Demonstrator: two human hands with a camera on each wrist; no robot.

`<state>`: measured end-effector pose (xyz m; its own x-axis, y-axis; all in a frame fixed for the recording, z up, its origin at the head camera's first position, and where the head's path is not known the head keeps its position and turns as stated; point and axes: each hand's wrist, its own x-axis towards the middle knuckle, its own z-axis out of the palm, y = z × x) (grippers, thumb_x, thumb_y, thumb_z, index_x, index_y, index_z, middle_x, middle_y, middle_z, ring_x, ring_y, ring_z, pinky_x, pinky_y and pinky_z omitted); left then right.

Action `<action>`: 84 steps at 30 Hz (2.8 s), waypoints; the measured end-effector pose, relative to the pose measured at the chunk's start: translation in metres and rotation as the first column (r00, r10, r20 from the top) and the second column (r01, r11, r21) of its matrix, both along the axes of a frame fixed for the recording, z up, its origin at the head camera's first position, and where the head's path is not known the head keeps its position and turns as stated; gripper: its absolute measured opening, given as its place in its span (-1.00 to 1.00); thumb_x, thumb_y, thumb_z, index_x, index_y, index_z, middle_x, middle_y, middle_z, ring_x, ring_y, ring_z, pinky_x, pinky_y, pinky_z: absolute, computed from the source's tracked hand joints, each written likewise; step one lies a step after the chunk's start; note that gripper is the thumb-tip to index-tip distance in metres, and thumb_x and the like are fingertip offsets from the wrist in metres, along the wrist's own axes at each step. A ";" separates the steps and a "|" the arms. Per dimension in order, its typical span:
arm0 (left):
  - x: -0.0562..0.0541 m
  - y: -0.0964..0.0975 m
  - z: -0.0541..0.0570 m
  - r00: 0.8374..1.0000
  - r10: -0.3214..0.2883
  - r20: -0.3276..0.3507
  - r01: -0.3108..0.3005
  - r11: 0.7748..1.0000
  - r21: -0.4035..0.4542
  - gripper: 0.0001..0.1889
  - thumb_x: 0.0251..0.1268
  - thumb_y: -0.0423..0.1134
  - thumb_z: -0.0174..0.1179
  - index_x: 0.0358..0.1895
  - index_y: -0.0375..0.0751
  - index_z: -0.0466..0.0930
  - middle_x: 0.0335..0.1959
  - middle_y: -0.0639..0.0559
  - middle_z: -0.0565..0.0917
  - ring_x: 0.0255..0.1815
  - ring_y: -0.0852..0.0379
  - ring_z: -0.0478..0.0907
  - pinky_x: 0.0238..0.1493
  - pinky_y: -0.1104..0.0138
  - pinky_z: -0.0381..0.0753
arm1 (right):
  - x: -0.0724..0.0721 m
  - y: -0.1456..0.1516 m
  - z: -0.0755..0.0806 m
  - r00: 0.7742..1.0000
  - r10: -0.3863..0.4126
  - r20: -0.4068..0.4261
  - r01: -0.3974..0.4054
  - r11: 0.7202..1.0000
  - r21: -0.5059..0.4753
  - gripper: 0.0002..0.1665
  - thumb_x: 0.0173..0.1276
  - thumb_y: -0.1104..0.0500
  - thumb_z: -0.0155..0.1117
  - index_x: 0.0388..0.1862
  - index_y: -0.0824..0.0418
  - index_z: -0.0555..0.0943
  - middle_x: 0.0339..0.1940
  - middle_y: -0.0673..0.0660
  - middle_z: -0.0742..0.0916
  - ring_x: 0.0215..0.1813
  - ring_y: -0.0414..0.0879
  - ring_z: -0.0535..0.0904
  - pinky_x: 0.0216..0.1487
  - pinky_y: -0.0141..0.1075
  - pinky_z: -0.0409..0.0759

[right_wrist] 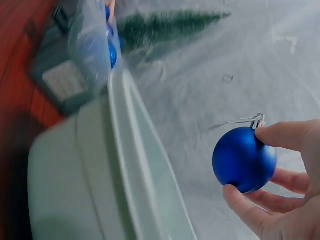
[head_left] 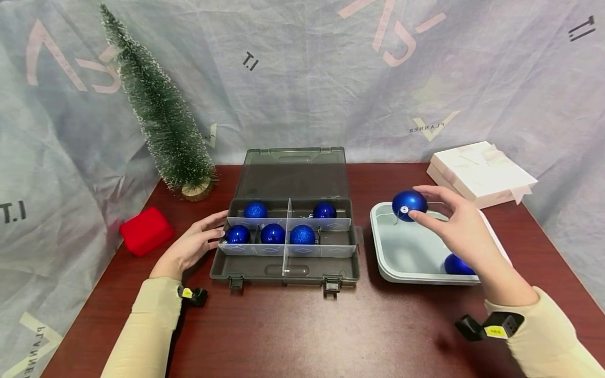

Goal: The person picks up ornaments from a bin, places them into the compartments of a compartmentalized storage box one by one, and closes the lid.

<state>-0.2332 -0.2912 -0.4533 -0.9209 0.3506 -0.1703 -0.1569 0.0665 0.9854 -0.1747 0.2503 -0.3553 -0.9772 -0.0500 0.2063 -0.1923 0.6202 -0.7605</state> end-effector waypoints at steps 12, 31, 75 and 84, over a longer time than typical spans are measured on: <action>0.000 0.001 0.001 1.000 0.004 -0.001 -0.004 1.000 -0.012 -0.35 0.55 -0.42 -0.03 0.63 -0.30 0.03 0.54 -0.29 0.14 0.26 0.12 0.37 0.11 0.27 0.50 | -0.002 -0.047 0.002 0.989 0.108 -0.103 -0.122 0.983 -0.137 -0.44 0.33 0.21 0.49 0.31 0.11 0.61 0.07 0.13 0.72 0.03 -0.29 0.64 -0.06 -0.50 0.59; 0.001 0.001 0.002 1.000 0.012 0.009 -0.012 1.000 -0.023 -0.35 0.55 -0.45 -0.06 0.63 -0.29 0.02 0.56 -0.30 0.11 0.27 0.11 0.35 0.13 0.29 0.48 | -0.011 -0.109 -0.028 0.986 0.157 -0.045 -0.163 0.962 -0.217 -0.45 0.27 0.36 0.48 0.25 0.30 0.60 0.10 0.29 0.69 0.17 0.12 0.64 0.11 -0.06 0.61; 0.001 0.001 0.000 1.000 0.012 0.007 -0.012 1.000 0.011 -0.35 0.53 -0.44 -0.01 0.62 -0.29 0.07 0.50 -0.23 0.20 0.23 0.13 0.39 0.08 0.29 0.51 | -0.014 -0.148 -0.060 0.986 0.080 -0.145 -0.019 0.924 0.383 -0.39 0.16 0.18 0.59 0.11 0.45 0.57 -0.06 0.40 0.67 -0.02 0.30 0.62 0.07 0.09 0.57; 0.001 0.001 0.001 1.000 0.014 0.007 -0.014 1.000 0.002 -0.34 0.52 -0.43 0.00 0.62 -0.29 0.07 0.51 -0.25 0.19 0.23 0.12 0.38 0.09 0.28 0.49 | -0.009 -0.144 -0.053 0.985 0.121 -0.124 -0.068 0.929 0.363 -0.40 0.24 0.15 0.54 0.16 0.44 0.58 -0.04 0.35 0.70 0.02 0.23 0.63 0.09 0.07 0.57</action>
<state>-0.2325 -0.2899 -0.4527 -0.9245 0.3383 -0.1757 -0.1644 0.0620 0.9844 -0.1839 0.1059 -0.4082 -0.9263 -0.2363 0.2936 -0.3525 0.8189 -0.4529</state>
